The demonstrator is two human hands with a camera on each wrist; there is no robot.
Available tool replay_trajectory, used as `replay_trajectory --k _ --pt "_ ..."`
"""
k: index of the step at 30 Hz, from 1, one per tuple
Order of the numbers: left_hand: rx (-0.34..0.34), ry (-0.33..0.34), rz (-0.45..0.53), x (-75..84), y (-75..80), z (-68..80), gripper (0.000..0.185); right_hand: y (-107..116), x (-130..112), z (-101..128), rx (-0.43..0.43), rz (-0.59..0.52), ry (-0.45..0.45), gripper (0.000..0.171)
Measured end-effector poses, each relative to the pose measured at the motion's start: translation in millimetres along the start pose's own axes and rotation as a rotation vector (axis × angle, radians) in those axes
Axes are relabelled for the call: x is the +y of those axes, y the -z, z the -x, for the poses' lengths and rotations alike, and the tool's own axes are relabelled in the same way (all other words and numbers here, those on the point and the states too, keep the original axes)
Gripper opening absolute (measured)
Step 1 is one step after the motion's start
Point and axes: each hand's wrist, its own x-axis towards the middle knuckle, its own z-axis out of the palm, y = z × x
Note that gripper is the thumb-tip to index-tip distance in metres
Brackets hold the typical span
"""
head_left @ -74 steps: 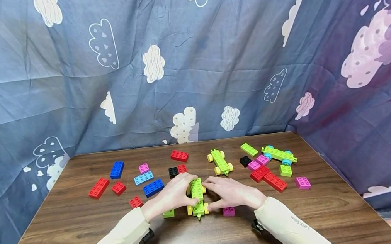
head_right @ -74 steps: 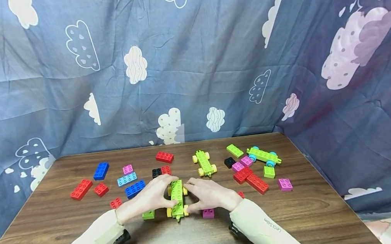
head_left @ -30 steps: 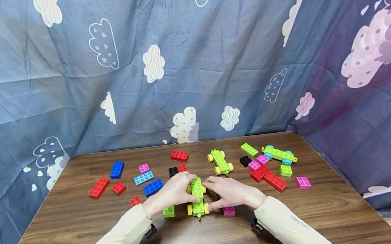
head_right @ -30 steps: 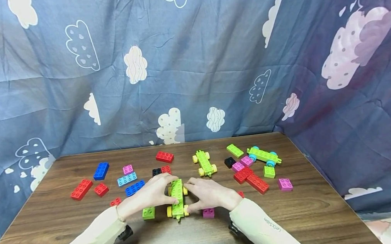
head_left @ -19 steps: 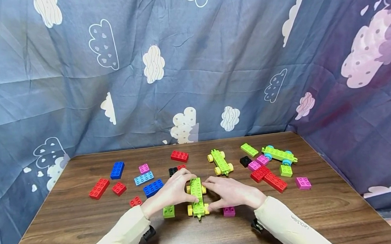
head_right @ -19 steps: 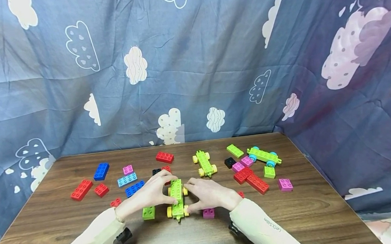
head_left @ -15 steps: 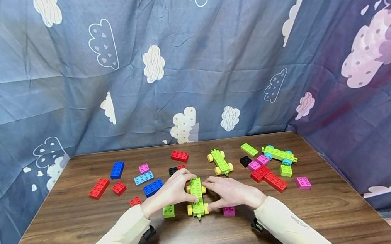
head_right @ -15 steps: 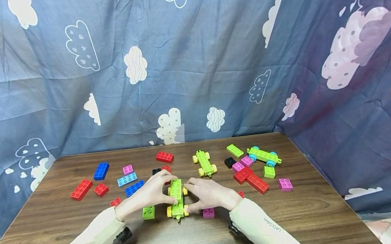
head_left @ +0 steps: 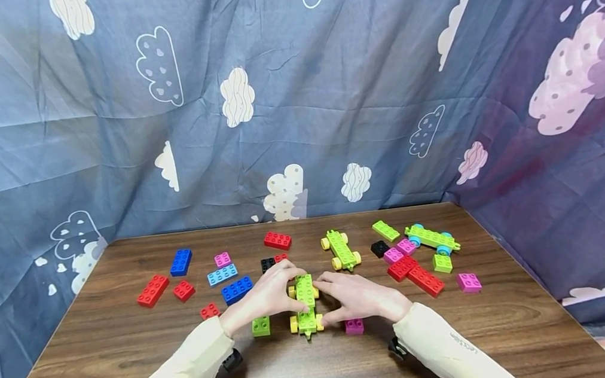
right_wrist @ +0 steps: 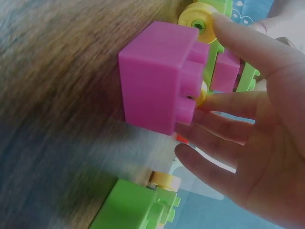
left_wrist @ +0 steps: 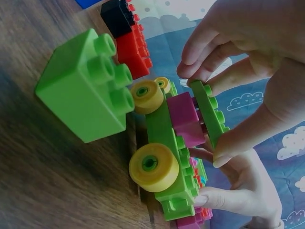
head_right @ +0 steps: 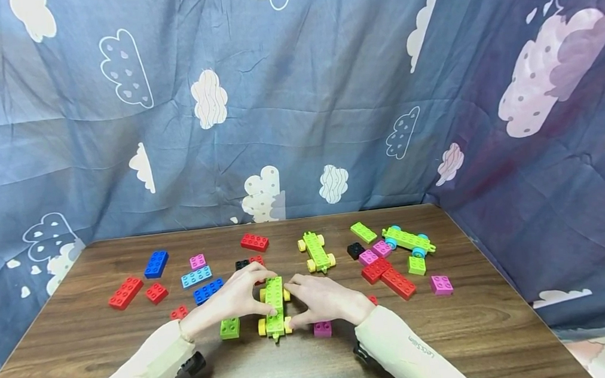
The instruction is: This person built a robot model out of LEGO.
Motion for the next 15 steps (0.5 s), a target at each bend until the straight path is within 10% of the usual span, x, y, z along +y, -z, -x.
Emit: replay_trajectory --k 15 --pt "-0.046 0.039 0.003 2.4 4.8 0.0 0.063 0.6 -1.1 -0.5 -0.007 0.007 -0.011 0.072"
